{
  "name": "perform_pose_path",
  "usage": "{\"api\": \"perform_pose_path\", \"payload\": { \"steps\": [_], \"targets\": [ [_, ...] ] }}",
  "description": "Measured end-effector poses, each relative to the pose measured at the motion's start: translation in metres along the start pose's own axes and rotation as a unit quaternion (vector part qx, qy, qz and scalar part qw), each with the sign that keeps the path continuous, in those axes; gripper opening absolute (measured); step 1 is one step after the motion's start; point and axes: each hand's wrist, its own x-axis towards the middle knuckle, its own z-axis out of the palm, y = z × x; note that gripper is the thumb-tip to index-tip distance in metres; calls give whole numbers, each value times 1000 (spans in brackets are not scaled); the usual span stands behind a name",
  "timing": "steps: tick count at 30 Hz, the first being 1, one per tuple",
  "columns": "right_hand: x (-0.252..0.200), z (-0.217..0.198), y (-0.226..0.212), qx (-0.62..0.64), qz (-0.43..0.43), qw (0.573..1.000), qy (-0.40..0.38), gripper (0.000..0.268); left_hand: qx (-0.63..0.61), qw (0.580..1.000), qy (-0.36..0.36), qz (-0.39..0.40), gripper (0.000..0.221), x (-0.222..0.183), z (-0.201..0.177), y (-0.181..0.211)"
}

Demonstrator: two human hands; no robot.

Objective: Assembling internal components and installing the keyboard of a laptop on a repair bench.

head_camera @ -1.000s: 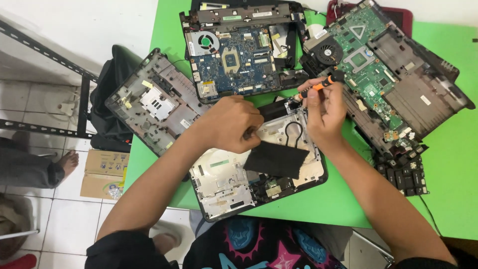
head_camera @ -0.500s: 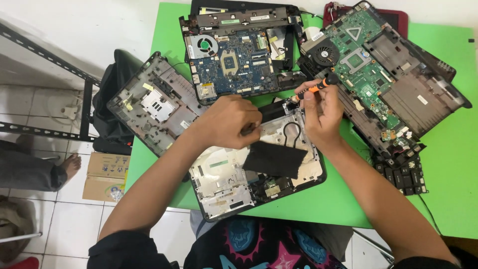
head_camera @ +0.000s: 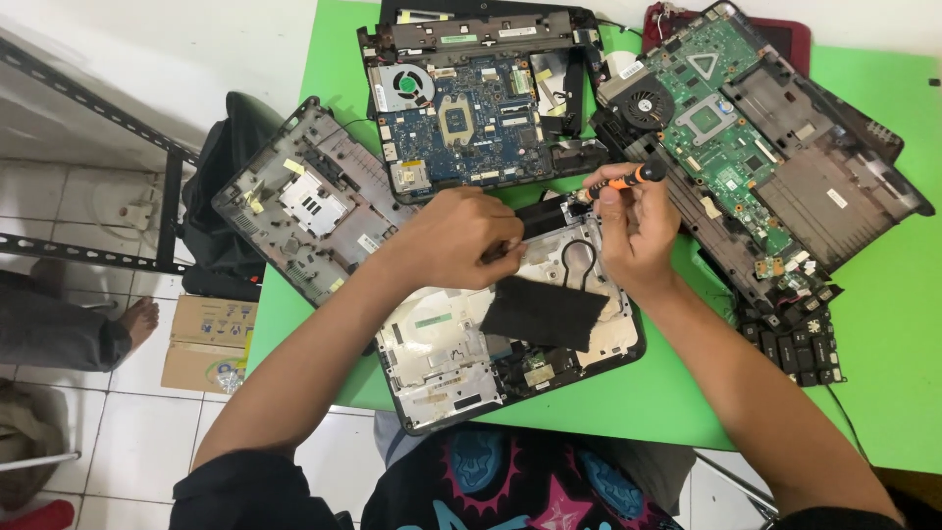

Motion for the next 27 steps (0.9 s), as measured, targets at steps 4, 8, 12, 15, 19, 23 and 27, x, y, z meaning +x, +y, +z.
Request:
{"api": "perform_pose_path", "payload": {
  "steps": [4,8,12,15,19,23,27],
  "targets": [
    [-2,2,2,1,-7,1000,-1,15,0,1000,-2,0,32,2,-5,4],
    [-4,2,0,-12,-15,1000,-6,18,-1,1000,-1,4,33,1,-5,3],
    [-7,3,3,-25,-17,1000,5,19,-5,1000,1,9,33,2,-6,5],
    [-1,2,-2,-29,-17,999,21,18,-6,1000,0,4,32,2,-8,5],
    [-6,3,3,-27,-9,999,18,17,-3,1000,2,10,33,0,-6,4],
    [-6,5,2,-31,-5,999,16,18,-1,1000,-9,8,33,1,-5,3],
    [-4,3,0,-39,-5,999,-1,16,-4,1000,-10,9,32,0,-5,4]
  ]
}}
